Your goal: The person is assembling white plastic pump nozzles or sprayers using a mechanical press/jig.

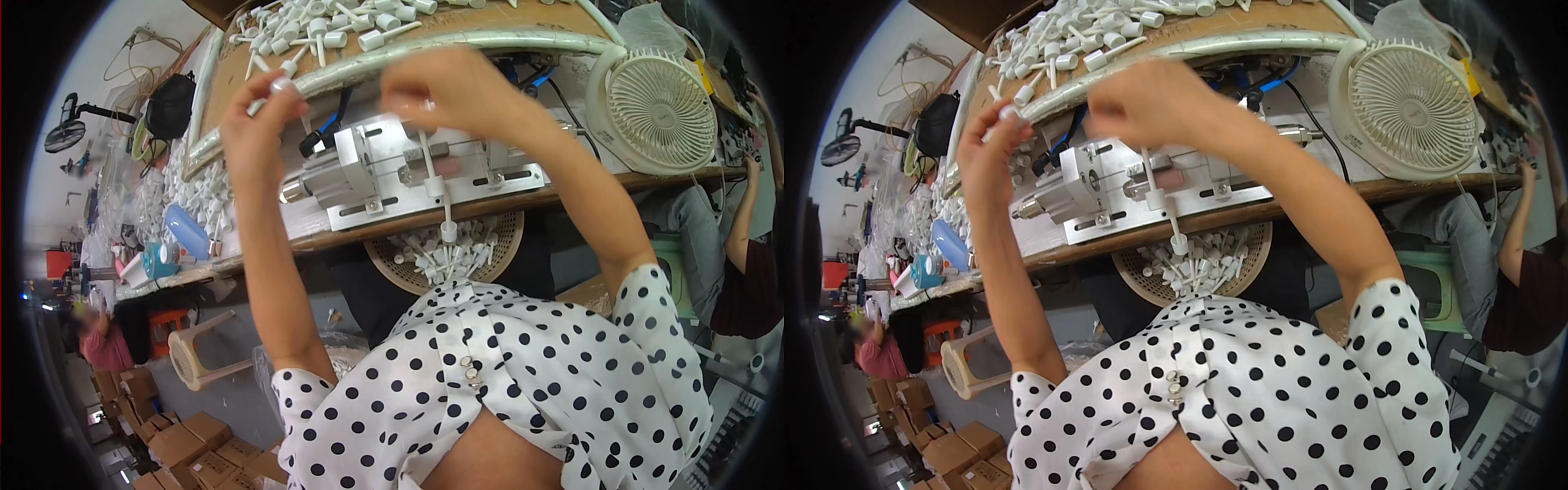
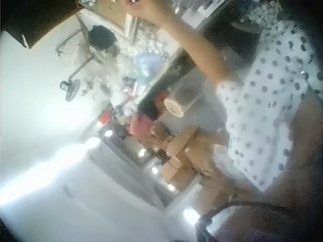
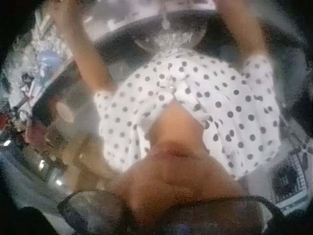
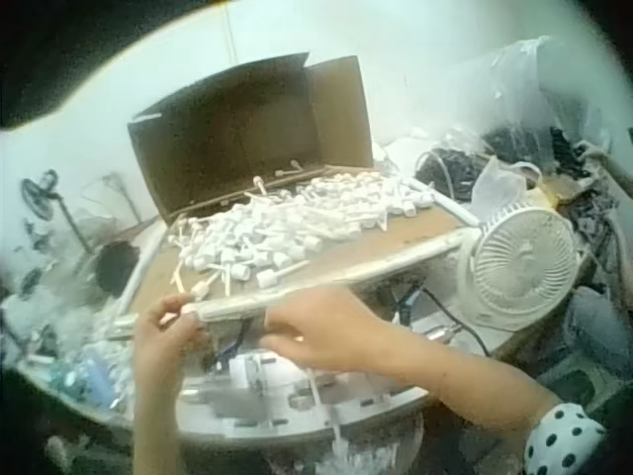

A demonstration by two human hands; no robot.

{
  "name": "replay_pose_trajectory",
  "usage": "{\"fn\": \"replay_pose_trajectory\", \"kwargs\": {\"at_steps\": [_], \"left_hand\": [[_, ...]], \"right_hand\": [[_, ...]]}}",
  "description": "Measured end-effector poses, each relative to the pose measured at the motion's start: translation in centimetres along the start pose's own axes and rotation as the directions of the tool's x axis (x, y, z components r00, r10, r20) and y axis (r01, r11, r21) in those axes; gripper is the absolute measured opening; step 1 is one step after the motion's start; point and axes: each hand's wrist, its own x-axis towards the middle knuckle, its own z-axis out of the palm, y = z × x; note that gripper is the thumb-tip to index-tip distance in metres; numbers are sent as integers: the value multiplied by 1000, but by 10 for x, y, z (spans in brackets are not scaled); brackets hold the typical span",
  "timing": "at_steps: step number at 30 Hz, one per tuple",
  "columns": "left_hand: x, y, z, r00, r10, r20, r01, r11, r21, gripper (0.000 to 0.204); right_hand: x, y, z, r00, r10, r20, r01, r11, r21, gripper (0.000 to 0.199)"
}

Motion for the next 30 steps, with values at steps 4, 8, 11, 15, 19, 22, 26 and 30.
{"fn": "replay_pose_trajectory", "kwargs": {"at_steps": [4, 8, 11, 15, 19, 22, 26, 30], "left_hand": [[-80, -16, 39, 951, 265, 162, -305, 893, 331, 24], [-129, -38, 67, 883, 339, 326, -462, 756, 464, 25], [-126, -46, 75, 857, 330, 395, -503, 702, 504, 25], [-126, -41, 79, 835, 310, 455, -537, 641, 548, 26], [-121, -36, 84, 830, 234, 506, -524, 636, 567, 27], [-106, -23, 75, 803, 144, 579, -474, 743, 473, 26], [-27, -10, 41, 865, 395, 308, -501, 700, 509, 14], [70, -31, -6, 672, 664, 328, -624, 270, 733, 15]], "right_hand": [[64, 35, 2, 955, -34, -293, -102, 893, -438, 28], [78, 42, 9, 978, 194, -80, -209, 858, -470, 29], [67, 35, -1, 976, 185, -117, -215, 909, -357, 31], [32, 1, -24, 961, 201, -188, -204, 979, 6, 26], [-12, 2, -23, 942, 125, -313, -88, 988, 128, 31], [-49, -15, -22, 925, 228, -304, -131, 942, 309, 28], [-77, -20, -20, 955, 113, -274, -31, 958, 286, 23], [-77, -24, -6, 974, -106, -200, 146, 969, 199, 23]]}}
